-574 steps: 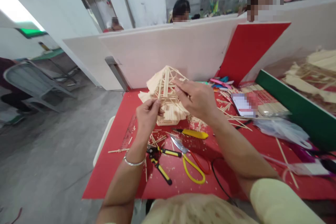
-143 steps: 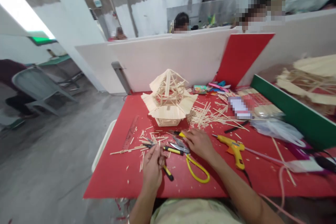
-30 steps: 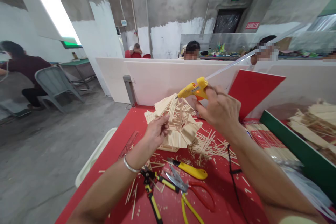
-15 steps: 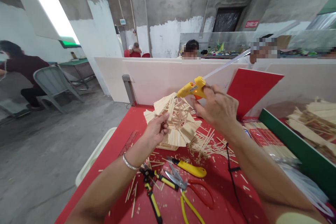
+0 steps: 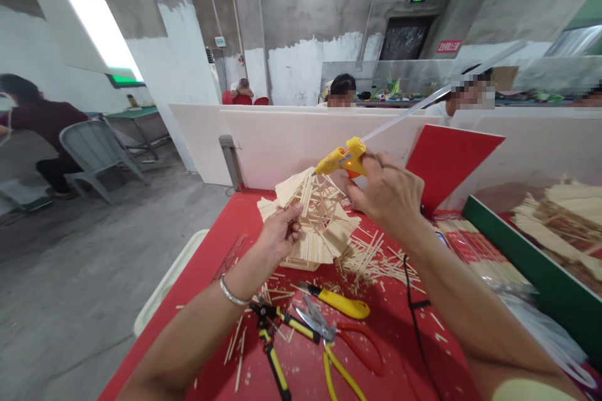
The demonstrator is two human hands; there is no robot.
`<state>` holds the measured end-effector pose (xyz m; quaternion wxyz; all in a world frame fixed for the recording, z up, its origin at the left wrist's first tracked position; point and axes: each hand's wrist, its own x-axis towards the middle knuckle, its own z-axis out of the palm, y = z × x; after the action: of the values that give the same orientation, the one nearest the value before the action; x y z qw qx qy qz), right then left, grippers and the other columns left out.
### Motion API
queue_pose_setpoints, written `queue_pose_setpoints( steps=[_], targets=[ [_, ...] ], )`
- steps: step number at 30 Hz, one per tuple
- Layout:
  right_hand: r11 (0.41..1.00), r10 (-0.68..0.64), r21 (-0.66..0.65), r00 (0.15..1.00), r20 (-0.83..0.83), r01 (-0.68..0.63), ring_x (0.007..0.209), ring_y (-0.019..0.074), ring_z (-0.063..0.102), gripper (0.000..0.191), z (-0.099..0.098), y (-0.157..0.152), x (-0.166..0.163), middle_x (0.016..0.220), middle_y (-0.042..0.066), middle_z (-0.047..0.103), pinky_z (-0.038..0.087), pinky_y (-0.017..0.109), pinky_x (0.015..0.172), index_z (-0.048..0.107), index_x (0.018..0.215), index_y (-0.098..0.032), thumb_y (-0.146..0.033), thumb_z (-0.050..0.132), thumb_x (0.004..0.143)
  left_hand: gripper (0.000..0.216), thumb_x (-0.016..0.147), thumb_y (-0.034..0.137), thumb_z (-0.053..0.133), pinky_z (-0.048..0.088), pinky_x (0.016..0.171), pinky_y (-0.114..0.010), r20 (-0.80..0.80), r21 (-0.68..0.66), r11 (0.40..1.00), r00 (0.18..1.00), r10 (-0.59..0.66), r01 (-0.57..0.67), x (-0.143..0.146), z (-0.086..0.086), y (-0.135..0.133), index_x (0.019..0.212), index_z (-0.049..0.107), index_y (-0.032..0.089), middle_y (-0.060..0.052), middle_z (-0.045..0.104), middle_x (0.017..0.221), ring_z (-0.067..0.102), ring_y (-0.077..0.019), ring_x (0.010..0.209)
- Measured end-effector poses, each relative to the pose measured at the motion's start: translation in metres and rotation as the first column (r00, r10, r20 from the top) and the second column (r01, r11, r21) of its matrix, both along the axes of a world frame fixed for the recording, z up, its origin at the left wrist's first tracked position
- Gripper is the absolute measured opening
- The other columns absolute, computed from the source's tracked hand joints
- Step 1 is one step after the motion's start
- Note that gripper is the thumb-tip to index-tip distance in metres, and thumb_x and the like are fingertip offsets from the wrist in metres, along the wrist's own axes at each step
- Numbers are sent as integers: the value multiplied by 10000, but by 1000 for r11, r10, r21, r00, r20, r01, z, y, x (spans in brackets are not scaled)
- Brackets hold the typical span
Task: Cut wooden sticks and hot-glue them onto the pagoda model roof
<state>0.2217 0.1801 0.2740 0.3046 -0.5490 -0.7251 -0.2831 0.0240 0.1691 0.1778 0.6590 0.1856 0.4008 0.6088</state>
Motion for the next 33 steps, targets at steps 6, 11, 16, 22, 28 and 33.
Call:
queue_pose_setpoints(
  steps=[6, 11, 16, 22, 28, 33],
  targets=[
    [1000, -23, 20, 1000, 16, 22, 666, 154, 541, 485, -2, 1, 0, 959, 91, 646, 199, 326, 557, 560, 1240, -182, -528, 386, 949, 352, 615, 212, 870, 250, 334, -138, -79, 3, 1000, 997, 21, -21, -1, 1, 1, 733, 544, 153, 60, 493, 555, 412, -31, 404],
    [999, -28, 18, 999, 20, 28, 654, 149, 532, 480, -1, 1, 0, 953, 85, 646, 199, 327, 554, 562, 1240, -186, -529, 391, 951, 361, 620, 230, 874, 267, 338, -131, -80, 3, 1000, 997, 1, -1, -2, -2, 3, 746, 544, 155, 61, 491, 561, 417, -32, 412],
    [1000, -4, 5, 1000, 21, 4, 682, 158, 544, 482, 1, 0, -2, 989, 97, 649, 225, 327, 558, 550, 1271, -178, -505, 398, 951, 379, 583, 221, 896, 248, 332, -132, -80, 41, 999, 996, 35, -32, -1, -1, -4, 728, 554, 149, 68, 479, 545, 409, -30, 414],
    [999, 6, -33, 997, 72, -3, 675, 156, 532, 484, 3, 2, -7, 1002, 89, 645, 212, 323, 548, 513, 1324, -177, -442, 452, 923, 410, 514, 242, 930, 312, 347, -152, -89, 107, 991, 992, 87, -78, -6, -4, -17, 750, 615, 128, 55, 511, 550, 444, -46, 450],
    [999, -12, -50, 992, 125, 18, 670, 156, 534, 454, 6, 1, -14, 1010, 86, 646, 181, 321, 537, 505, 1327, -189, -410, 441, 936, 447, 479, 286, 944, 329, 335, -157, -99, 108, 992, 992, 80, -70, -7, -5, -17, 734, 613, 126, 51, 530, 532, 457, -53, 438],
    [999, -45, -20, 987, 154, 48, 683, 160, 550, 446, 5, 4, -16, 1038, 83, 653, 184, 327, 544, 501, 1337, -204, -401, 438, 942, 441, 499, 307, 937, 337, 333, -152, -108, 113, 991, 991, 79, -67, -6, -8, -12, 736, 612, 126, 45, 524, 482, 464, -63, 429]
  ],
)
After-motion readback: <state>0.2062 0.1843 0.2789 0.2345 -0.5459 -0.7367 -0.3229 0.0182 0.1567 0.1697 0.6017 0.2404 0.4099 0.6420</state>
